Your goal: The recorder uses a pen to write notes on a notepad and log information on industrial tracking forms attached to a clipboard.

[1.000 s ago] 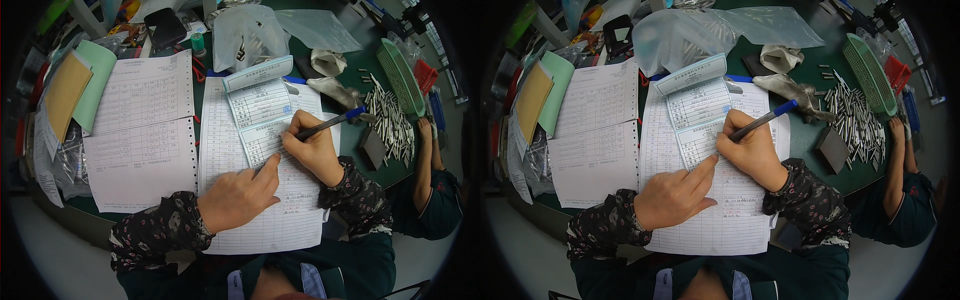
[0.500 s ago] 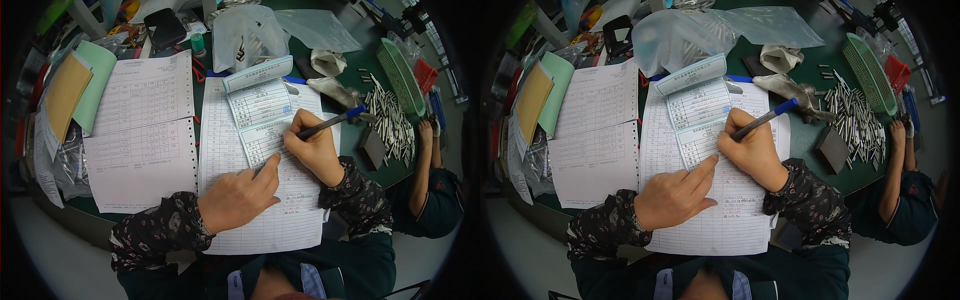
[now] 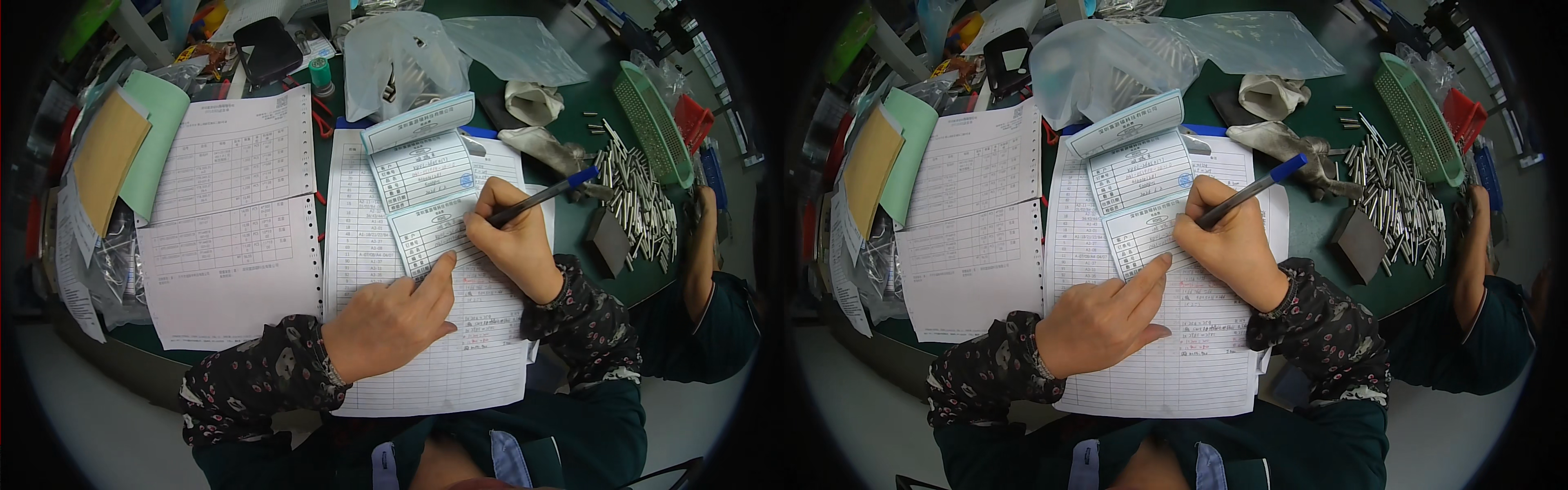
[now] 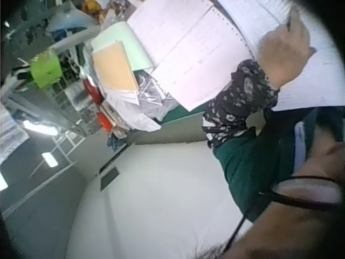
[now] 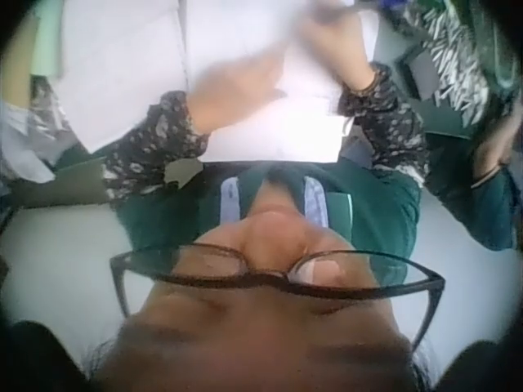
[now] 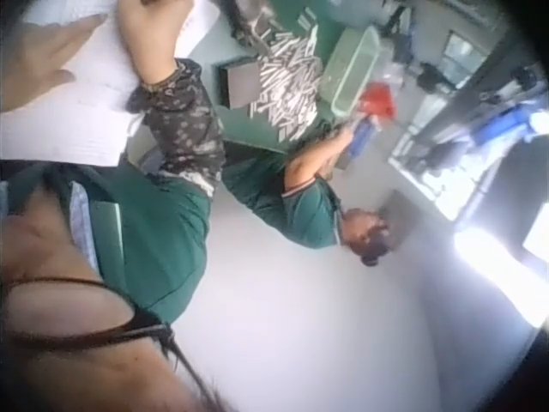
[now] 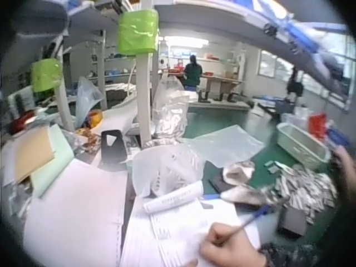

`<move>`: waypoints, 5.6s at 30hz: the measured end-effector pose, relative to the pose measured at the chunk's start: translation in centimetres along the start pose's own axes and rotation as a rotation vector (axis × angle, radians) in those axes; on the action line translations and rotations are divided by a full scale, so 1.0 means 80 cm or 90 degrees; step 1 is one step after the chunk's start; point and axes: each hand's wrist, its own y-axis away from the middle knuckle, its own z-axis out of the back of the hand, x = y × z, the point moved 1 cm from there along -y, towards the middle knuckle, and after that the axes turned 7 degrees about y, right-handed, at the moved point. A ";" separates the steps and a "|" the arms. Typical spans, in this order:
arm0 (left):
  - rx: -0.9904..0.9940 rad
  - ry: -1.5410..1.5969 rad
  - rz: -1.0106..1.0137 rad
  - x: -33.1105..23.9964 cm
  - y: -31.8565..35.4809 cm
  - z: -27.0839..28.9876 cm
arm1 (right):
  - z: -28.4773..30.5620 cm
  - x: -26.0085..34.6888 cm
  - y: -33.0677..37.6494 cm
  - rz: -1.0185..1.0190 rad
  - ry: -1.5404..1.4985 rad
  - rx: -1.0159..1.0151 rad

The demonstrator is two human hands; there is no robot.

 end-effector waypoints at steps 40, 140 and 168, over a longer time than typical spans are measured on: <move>-0.001 0.010 0.006 0.000 0.000 -0.001 | 0.005 -0.006 -0.001 0.017 0.028 0.026; 0.004 -0.064 0.002 -0.006 0.003 -0.001 | -0.009 -0.001 0.002 0.034 -0.028 0.062; 0.004 -0.040 -0.001 -0.003 0.003 -0.001 | -0.011 0.001 0.002 0.040 0.010 0.068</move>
